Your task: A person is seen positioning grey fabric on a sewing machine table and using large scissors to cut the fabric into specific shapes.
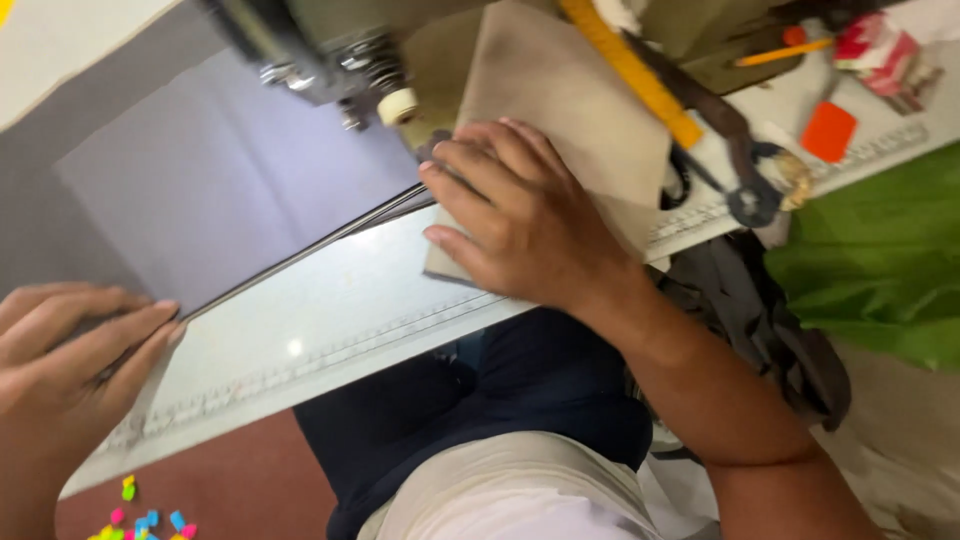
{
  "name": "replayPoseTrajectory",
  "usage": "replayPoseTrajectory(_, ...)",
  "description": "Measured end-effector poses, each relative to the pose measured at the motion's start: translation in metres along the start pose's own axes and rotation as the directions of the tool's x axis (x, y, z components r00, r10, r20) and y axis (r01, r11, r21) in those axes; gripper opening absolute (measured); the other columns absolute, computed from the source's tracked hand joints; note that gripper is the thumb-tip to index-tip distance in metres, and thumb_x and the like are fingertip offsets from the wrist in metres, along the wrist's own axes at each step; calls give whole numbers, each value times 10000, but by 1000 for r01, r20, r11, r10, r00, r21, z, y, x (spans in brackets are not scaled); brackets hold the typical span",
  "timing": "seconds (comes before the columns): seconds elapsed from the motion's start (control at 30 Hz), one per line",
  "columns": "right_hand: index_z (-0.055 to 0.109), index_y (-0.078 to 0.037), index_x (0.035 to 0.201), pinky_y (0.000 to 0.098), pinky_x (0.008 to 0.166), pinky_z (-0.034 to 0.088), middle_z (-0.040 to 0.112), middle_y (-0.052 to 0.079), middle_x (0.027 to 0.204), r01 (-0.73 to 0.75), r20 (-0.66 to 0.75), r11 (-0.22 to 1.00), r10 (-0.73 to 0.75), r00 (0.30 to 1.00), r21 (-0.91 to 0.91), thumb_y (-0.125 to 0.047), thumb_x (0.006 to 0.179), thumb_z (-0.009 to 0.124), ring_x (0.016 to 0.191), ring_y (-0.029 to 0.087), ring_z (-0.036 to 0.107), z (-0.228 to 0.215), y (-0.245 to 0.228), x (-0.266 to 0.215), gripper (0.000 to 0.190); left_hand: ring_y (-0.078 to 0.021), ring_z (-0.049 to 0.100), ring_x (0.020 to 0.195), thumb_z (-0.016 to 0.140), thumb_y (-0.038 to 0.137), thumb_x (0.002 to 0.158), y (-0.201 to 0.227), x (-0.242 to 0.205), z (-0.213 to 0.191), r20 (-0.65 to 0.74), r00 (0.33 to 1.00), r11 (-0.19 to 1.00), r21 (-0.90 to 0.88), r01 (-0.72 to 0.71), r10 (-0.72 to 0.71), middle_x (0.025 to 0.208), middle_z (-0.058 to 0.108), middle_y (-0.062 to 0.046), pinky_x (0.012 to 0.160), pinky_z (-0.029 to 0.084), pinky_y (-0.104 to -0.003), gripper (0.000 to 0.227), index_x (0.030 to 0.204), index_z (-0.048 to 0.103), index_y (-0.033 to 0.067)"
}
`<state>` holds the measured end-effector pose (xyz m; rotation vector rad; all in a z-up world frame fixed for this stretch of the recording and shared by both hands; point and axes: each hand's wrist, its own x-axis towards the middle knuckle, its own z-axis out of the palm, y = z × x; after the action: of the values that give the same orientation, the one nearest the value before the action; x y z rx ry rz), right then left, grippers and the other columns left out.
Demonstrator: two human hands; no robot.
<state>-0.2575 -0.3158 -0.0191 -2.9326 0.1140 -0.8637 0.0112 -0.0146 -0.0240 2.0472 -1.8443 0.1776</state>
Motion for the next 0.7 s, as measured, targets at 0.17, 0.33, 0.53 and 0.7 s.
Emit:
replayPoseTrajectory(0.17,721,2,1160,475,958,496,703,128,1100,-208,-77,978,209,975,29,6,976,653,1007,343,621,-51,22,-54,196,-372,684,1145,850,-7,1000,-16,-21,11,5,998,998,-36,58,-58,1123,717,-165,1101,589,-475,141,1132,817,-45)
replayPoseTrajectory(0.33,844,-25,1206,439,920,531,732,129,1136,-490,-166,839,462,871,-236,-41,946,763,1048,338,638,-77,80,-152,273,-387,649,1165,795,-28,988,-18,-34,14,39,987,982,-106,157,-154,1180,690,-240,1147,538,-475,174,1154,779,-78)
replayPoseTrajectory(0.53,828,-105,1334,419,926,555,807,45,1173,-363,110,813,456,883,-456,-217,880,820,1034,302,724,-87,121,-190,468,-341,714,1042,901,5,1044,-2,-22,6,-48,998,999,23,38,-37,1065,748,-159,1075,554,-475,82,1090,836,-17)
replayPoseTrajectory(0.7,601,133,1534,448,933,519,646,283,1242,-632,282,741,571,771,227,146,929,667,1074,348,632,-20,212,-253,609,-265,677,955,871,77,1044,11,-14,3,-138,990,988,150,35,-14,1001,752,-64,939,522,-413,71,986,834,92)
